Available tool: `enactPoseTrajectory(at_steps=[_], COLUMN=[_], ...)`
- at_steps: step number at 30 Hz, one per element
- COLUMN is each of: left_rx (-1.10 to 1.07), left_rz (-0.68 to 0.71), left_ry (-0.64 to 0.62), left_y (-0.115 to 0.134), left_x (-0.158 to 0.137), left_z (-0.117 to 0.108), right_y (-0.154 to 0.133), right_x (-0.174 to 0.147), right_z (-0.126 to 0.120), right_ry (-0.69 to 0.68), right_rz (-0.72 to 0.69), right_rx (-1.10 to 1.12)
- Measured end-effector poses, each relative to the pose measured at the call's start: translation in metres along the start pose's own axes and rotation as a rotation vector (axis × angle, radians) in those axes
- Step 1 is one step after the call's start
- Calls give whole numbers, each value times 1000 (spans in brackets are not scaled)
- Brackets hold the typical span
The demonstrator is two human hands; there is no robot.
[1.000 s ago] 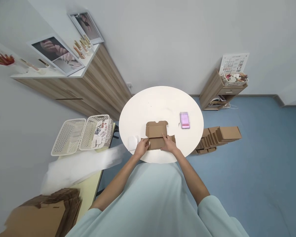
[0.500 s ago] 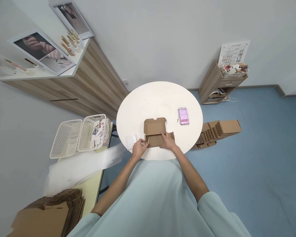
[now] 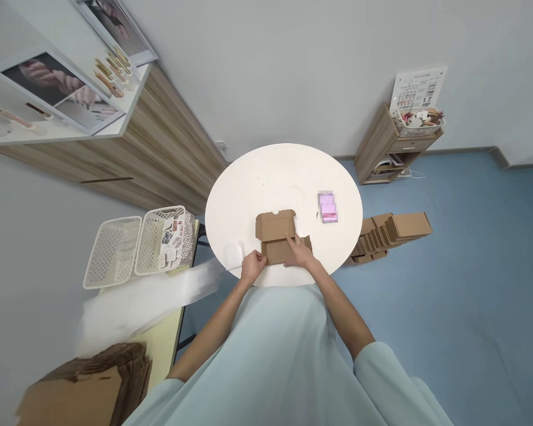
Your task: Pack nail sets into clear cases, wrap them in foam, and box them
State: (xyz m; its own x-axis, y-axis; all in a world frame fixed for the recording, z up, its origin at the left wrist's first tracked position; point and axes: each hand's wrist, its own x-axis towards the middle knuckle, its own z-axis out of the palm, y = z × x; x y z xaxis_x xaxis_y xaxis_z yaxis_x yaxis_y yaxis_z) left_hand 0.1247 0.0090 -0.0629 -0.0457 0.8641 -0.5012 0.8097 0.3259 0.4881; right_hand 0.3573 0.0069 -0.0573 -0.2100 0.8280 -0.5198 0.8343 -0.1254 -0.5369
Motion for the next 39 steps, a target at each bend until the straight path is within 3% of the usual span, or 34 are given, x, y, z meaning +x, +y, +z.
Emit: enactPoseTrajectory(at_steps=[5, 7, 11, 14, 18, 29, 39], left_rx=[97, 126, 163, 197, 200, 194, 192], left_rz=[17, 23, 42, 53, 63, 57, 53], left_ry=[17, 21, 27, 33, 29, 29, 40], left_y=[5, 9, 15, 16, 15, 20, 19], left_x=[-1, -3, -5, -4, -4, -7, -7], left_z=[3, 4, 4, 4, 5, 5, 7], right_y=[-4, -1, 18, 35, 41, -6, -15], right_x=[-4, -10, -30, -44, -53, -51, -29], right_z=[-4, -3, 0, 3, 7, 9, -2], right_ry=[-7, 50, 401, 587, 421, 355, 240], right_rz=[9, -4, -37, 163, 369, 198, 325], right_rx=[24, 60, 186, 221, 206, 123, -127])
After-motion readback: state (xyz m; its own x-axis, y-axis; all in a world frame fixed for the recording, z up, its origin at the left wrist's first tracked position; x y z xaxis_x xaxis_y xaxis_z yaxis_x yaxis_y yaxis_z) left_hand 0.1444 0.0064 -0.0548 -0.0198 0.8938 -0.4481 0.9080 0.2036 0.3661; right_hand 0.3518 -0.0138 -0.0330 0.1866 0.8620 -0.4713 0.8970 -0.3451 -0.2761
